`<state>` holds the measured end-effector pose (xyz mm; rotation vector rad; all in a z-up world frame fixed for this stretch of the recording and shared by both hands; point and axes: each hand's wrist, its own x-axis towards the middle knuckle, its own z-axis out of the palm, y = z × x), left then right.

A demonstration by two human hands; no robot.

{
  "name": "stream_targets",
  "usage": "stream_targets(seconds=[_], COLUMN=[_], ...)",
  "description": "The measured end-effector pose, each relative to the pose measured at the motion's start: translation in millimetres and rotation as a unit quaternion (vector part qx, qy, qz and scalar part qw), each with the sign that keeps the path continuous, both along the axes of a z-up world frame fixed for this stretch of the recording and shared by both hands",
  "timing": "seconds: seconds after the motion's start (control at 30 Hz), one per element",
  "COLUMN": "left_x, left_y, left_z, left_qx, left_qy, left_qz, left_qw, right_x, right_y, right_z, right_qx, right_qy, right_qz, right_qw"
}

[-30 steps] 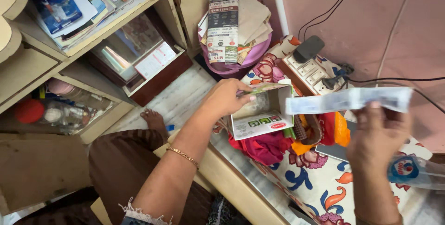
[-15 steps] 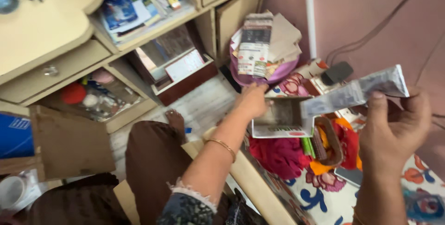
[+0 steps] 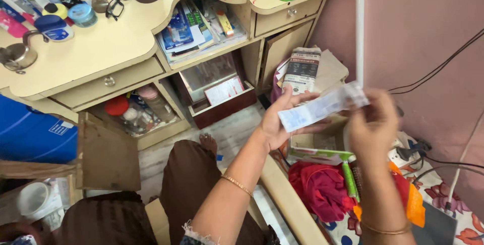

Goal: The person organizes various household items by sorting them into boxes and drawers. They handle a plastic basket, a green bottle, a small box with cloths and a scrubber, and a jar, placing them on a vanity or into drawers.

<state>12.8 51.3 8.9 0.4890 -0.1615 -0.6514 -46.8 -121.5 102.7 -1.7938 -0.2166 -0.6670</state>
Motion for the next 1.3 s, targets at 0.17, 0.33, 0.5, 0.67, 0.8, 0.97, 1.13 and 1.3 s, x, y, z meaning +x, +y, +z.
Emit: stream_targets(seconds=[0.17, 0.33, 0.5, 0.67, 0.8, 0.97, 1.13, 1.3], left_x=[2.2, 5.4, 1.0, -2.5, -16.8, -48.8, -103.4, -198.1], left_y=[-8.9, 16.5, 61.8, 106.8, 156.7, 215.7, 284.9, 356.3], left_z=[4.4, -9.2, 1.0, 6.1, -8.2, -13.5, 18.3, 84.5], left_qx=[0.217, 0.123, 0.152, 0.131, 0.165, 0.224, 0.164, 0.189], left_qy=[0.017, 0.022, 0.18, 0.219, 0.156, 0.182, 0.129, 0.122], left_qz=[0.084, 0.141, 0.24, 0.299, 0.322, 0.365, 0.445, 0.478], left_qw=[0.972, 0.982, 0.942, 0.919, 0.919, 0.885, 0.871, 0.849], right_x=[5.3, 15.1, -14.0, -11.5, -0.4, 22.3, 37.5, 19.8], right_y=[-1.9, -36.6, -76.7, -69.3, -40.0, 16.4, 95.3, 203.8], right_z=[-52.1, -91.9, -135.6, -131.3, -102.0, -62.3, -17.1, 13.8], right_qx=[-0.192, -0.282, -0.571, -0.577, -0.478, -0.422, -0.427, -0.289], right_qy=[0.046, 0.214, 0.126, 0.158, 0.103, 0.023, -0.086, -0.113], right_qz=[0.221, 0.071, 0.038, -0.038, -0.033, -0.049, -0.016, 0.137], right_qw=[0.955, 0.933, 0.811, 0.801, 0.872, 0.905, 0.9, 0.941])
